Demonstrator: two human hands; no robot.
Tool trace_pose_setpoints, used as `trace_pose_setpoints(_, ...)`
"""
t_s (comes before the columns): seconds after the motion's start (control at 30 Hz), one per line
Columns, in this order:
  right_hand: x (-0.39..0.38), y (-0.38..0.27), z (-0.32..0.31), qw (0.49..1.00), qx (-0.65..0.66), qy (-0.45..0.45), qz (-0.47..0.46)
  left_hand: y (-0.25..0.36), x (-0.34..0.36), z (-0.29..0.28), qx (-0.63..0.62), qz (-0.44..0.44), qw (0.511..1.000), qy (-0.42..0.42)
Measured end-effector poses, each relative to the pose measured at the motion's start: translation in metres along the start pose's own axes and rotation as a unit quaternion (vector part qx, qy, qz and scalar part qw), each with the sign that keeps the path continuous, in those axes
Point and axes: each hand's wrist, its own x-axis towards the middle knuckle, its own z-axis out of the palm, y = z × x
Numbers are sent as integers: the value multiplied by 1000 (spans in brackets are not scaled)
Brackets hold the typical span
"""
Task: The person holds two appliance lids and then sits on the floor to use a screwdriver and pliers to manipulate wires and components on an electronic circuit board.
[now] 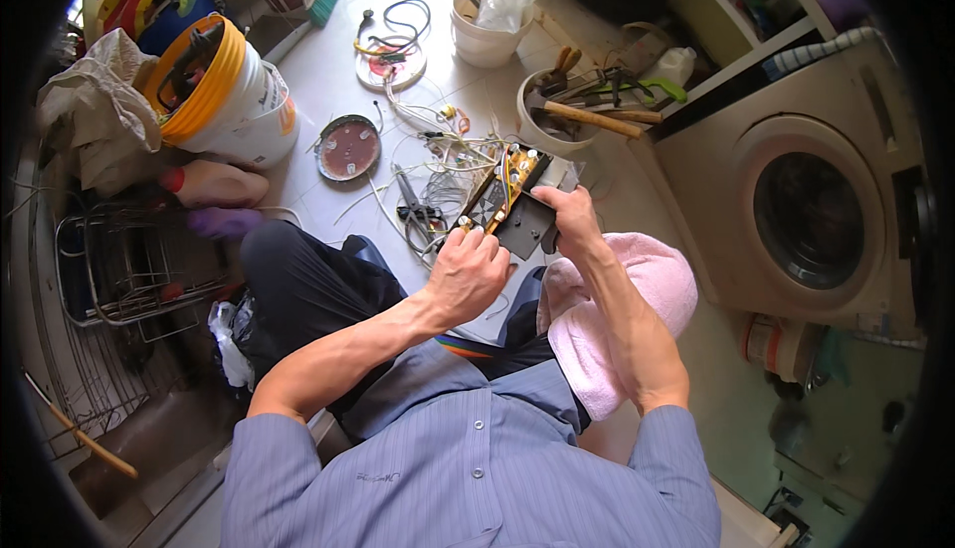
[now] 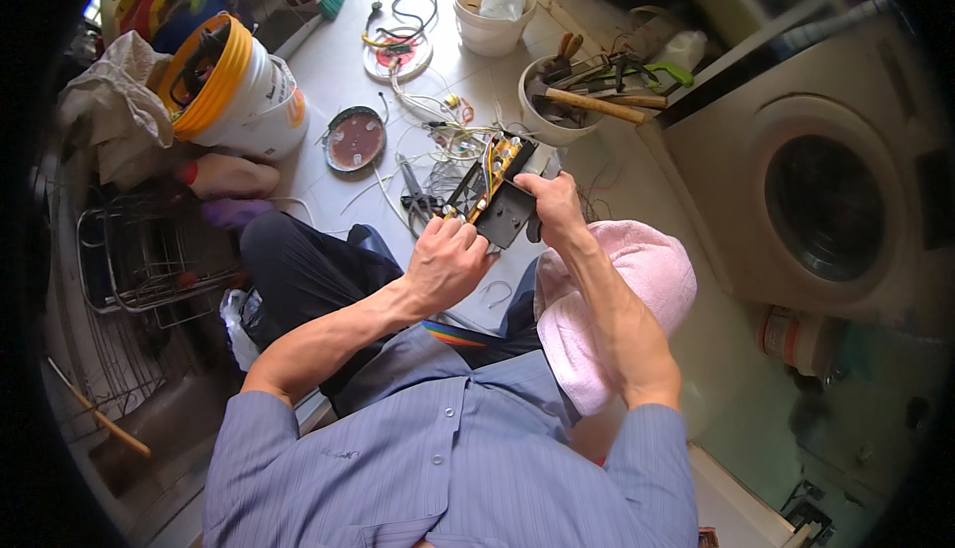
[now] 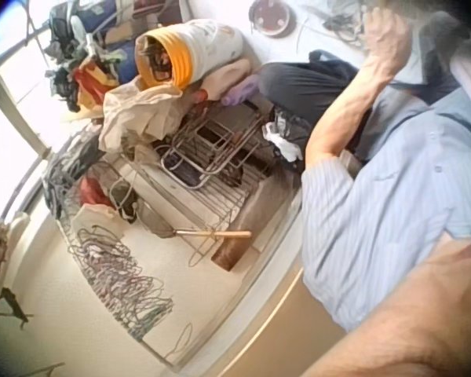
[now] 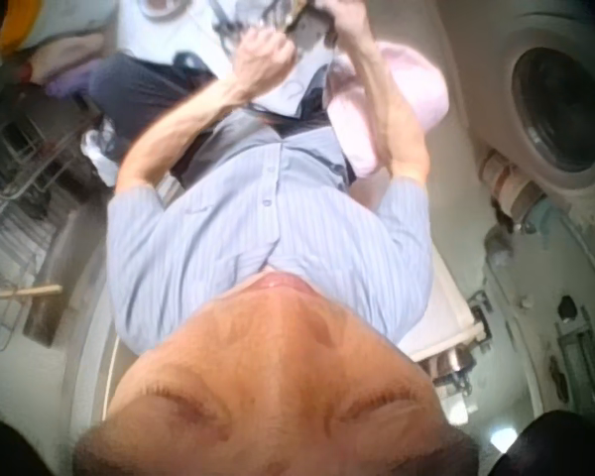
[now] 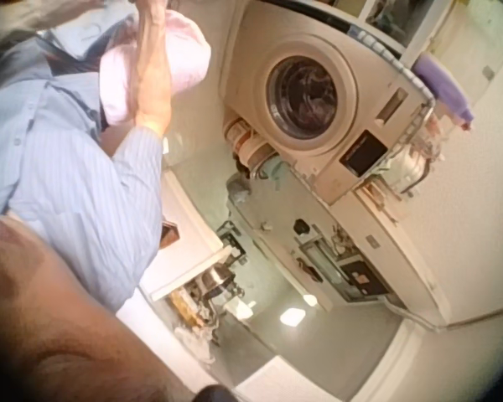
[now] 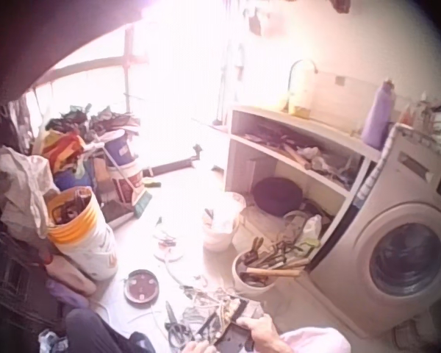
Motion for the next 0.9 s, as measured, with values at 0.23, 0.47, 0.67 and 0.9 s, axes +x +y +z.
trace_pose_setpoints(0.23, -5, -4, -28, 995, 94, -42, 4, -28, 9, -26, -300, -129, 943, 64)
trace_pose_setpoints(0.47, -4, -7, -32, 996, 78, -43, 24, -99, 12, -5, -447, -384, 794, -150)
trace_pose_setpoints(0.67, 2, -13, -26, 996, 56, -39, 57, -110, 15, 13, -658, -438, 555, -260)
trace_pose_setpoints(0.9, 15, -25, -25, 993, 67, -40, 83, -112, 22, 11, -694, -441, 519, -235)
